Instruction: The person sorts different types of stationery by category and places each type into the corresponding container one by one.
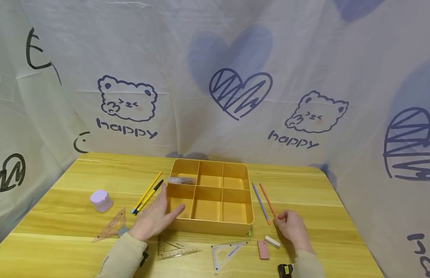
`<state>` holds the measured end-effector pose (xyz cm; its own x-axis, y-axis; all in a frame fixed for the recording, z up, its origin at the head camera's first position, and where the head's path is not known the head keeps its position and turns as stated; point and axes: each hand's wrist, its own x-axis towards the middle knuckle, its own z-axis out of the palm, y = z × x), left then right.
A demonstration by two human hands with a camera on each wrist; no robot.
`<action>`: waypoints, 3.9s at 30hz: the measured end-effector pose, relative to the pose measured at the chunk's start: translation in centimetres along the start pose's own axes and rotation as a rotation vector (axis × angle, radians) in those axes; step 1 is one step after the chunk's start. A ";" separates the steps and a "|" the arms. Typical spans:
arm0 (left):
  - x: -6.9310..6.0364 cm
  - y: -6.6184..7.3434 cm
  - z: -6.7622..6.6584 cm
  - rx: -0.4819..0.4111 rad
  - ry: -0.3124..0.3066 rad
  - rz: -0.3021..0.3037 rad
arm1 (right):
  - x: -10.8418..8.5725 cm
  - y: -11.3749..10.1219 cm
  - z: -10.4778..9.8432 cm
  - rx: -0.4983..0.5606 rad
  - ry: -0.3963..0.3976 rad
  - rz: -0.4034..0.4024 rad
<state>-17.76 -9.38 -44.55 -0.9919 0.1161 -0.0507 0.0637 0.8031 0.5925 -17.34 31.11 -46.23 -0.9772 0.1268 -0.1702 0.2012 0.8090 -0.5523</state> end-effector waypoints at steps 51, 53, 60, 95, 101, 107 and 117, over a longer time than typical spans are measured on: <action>0.0 -0.1 0.1 -0.001 0.008 0.032 | -0.8 0.4 0.3 0.047 0.048 -0.027; 0.0 -0.2 0.0 -0.003 0.005 0.032 | -0.8 0.5 0.3 0.052 0.057 -0.034; 0.0 -0.2 0.0 -0.010 0.000 0.032 | -1.1 0.6 0.1 0.185 0.040 -0.023; -0.1 -0.4 -0.1 -0.010 0.015 0.062 | -2.5 -8.7 0.5 0.701 0.678 -0.729; -0.1 -0.4 -0.1 -0.013 0.015 0.062 | -2.4 -10.6 0.4 0.474 0.717 -0.797; -0.1 -0.4 -0.1 -0.013 0.013 0.059 | -2.1 -12.5 0.7 0.217 0.722 -0.907; -0.1 -0.3 -0.1 -0.014 0.010 0.059 | -1.7 -14.8 1.9 -0.001 0.648 -0.899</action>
<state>-17.71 -9.67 -44.62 -0.9875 0.1576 -0.0074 0.1210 0.7865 0.6056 -18.57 17.85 -39.29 -0.6172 -0.2310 0.7521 -0.5993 0.7575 -0.2591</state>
